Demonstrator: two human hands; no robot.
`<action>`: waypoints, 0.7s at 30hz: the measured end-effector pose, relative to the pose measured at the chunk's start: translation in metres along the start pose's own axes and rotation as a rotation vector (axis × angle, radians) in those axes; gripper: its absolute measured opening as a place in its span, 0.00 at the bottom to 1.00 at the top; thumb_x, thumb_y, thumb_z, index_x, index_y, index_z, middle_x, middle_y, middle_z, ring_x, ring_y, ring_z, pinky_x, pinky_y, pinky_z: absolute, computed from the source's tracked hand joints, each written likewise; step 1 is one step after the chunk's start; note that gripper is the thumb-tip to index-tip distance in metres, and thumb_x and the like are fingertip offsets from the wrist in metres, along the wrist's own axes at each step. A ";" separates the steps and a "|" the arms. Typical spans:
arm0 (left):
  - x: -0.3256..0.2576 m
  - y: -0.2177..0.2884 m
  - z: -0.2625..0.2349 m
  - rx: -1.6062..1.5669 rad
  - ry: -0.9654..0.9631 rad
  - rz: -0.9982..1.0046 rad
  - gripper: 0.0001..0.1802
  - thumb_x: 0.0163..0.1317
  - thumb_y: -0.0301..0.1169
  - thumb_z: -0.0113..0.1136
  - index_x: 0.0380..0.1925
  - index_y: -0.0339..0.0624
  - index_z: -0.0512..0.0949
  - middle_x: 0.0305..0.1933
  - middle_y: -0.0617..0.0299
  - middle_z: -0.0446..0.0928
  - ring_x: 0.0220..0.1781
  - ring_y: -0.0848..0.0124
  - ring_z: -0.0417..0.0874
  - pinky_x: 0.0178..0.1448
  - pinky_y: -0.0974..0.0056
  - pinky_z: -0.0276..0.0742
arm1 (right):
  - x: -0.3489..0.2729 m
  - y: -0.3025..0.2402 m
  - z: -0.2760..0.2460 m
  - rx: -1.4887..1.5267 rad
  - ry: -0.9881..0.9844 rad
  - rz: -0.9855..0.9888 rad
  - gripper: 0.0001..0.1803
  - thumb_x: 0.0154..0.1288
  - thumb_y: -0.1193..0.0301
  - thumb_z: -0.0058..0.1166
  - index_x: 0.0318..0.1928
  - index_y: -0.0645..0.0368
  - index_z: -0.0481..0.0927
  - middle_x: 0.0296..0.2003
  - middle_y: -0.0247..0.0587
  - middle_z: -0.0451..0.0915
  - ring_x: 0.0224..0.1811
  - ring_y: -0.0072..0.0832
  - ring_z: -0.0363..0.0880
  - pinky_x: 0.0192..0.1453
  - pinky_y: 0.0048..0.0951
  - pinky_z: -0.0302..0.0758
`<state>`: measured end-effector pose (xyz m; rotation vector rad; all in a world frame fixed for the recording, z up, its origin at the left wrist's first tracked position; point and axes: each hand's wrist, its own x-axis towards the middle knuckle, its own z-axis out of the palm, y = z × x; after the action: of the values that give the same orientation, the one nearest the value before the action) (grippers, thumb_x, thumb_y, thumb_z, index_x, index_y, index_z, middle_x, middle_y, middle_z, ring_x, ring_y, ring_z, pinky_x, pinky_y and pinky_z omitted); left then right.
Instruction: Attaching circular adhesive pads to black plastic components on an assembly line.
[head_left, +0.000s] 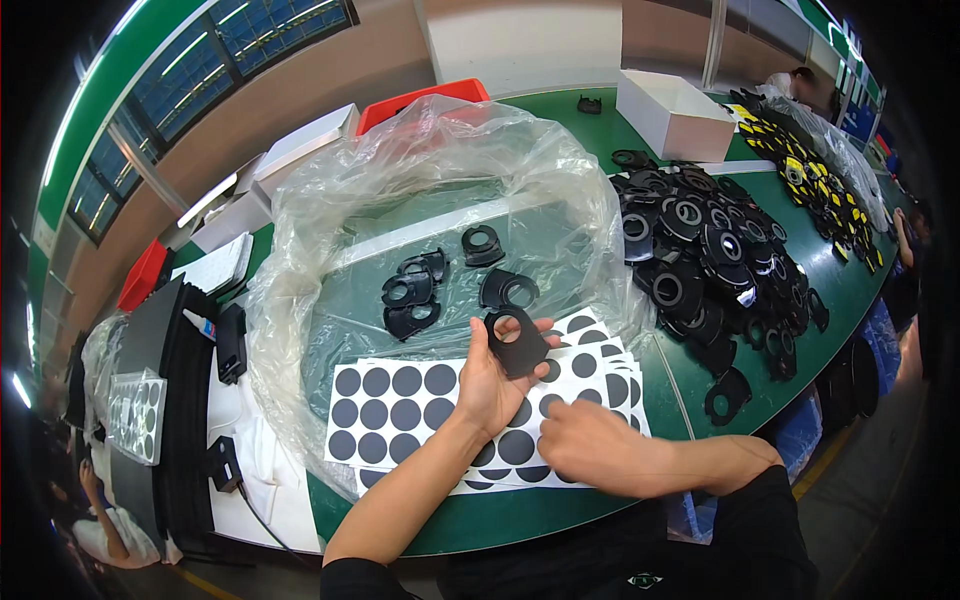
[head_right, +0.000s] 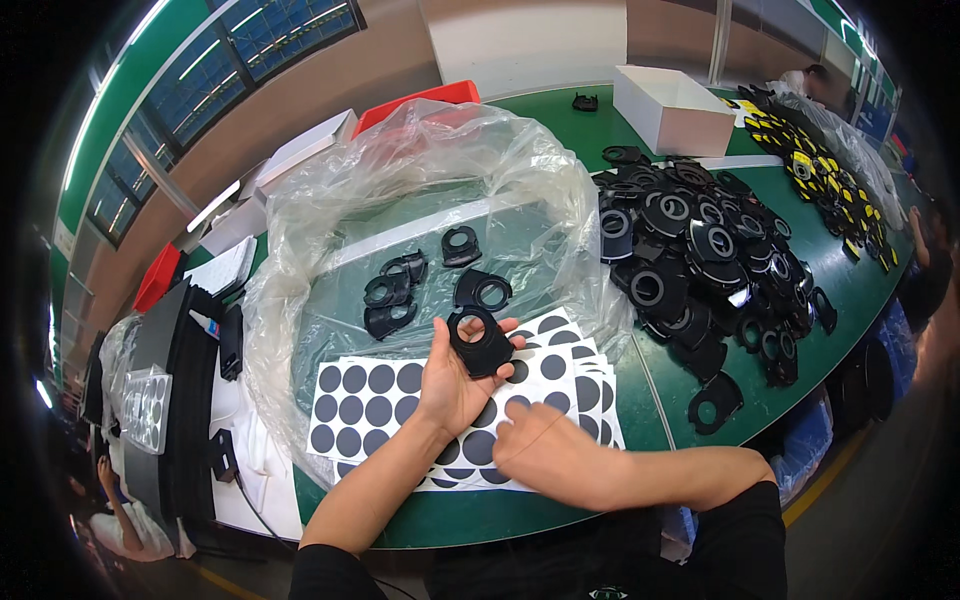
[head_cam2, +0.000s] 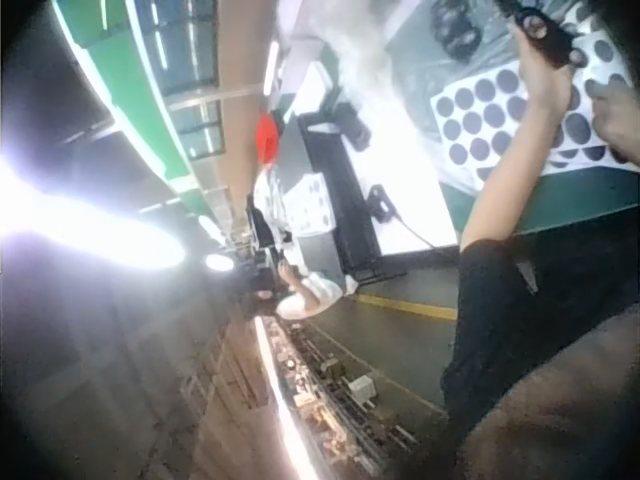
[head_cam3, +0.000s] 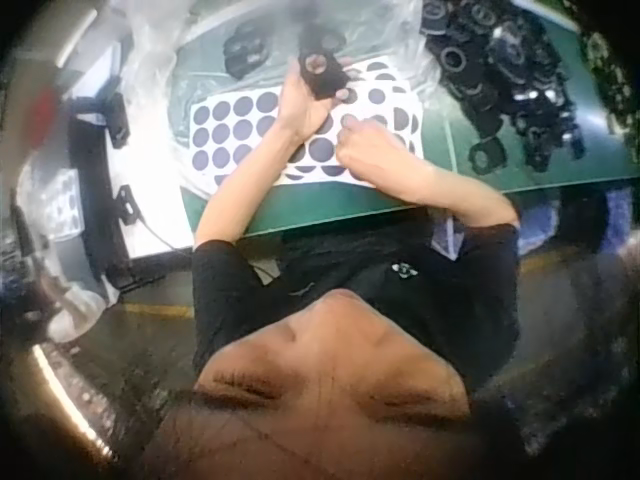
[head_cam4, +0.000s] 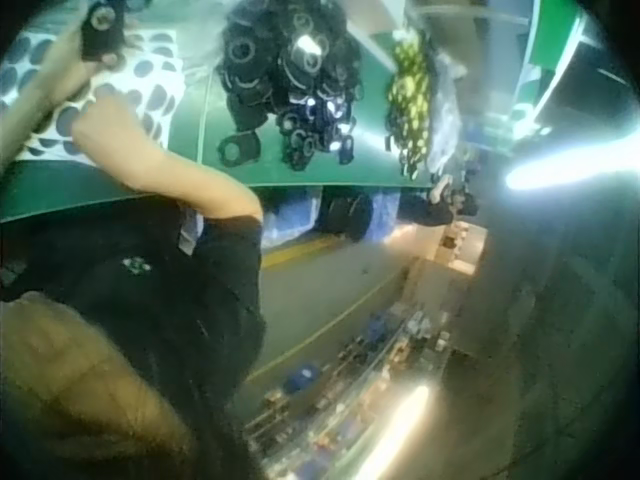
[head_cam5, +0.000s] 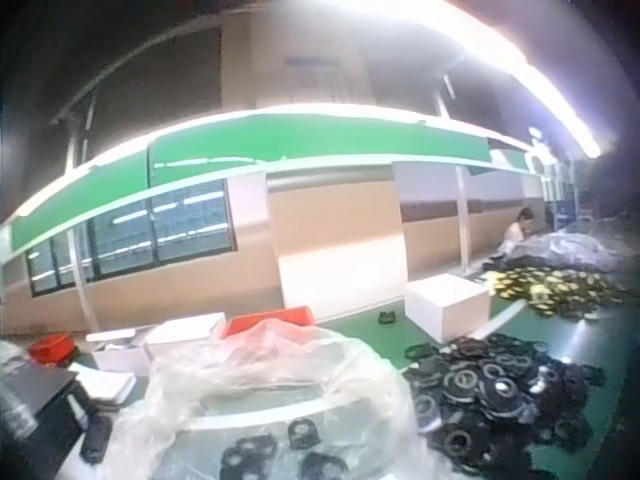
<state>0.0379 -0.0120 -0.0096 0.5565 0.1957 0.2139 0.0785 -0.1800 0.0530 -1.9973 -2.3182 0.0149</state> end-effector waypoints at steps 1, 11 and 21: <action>0.000 0.000 0.002 0.035 0.034 0.014 0.30 0.70 0.59 0.25 0.42 0.47 0.70 0.59 0.43 0.69 0.56 0.52 0.74 0.42 0.61 0.74 | 0.000 -0.008 -0.004 -0.113 -0.012 -0.055 0.04 0.46 0.71 0.55 0.24 0.58 0.76 0.22 0.34 0.75 0.35 0.27 0.75 0.33 0.25 0.71; -0.006 0.003 0.001 0.046 0.010 -0.019 0.29 0.70 0.58 0.27 0.48 0.46 0.66 0.52 0.44 0.73 0.52 0.56 0.77 0.45 0.62 0.74 | 0.008 0.045 -0.037 1.179 0.625 0.035 0.13 0.55 0.80 0.62 0.41 0.62 0.75 0.32 0.36 0.78 0.37 0.23 0.79 0.44 0.23 0.75; -0.006 0.002 0.015 0.181 0.008 -0.126 0.35 0.69 0.61 0.19 0.45 0.44 0.67 0.42 0.53 0.74 0.41 0.63 0.78 0.34 0.67 0.69 | 0.031 0.074 0.029 1.405 0.730 0.445 0.10 0.62 0.75 0.57 0.42 0.61 0.71 0.31 0.32 0.75 0.25 0.13 0.72 0.22 0.15 0.69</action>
<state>0.0350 -0.0191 0.0049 0.7209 0.2588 0.0764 0.1451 -0.1373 0.0214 -1.2788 -0.8286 0.6131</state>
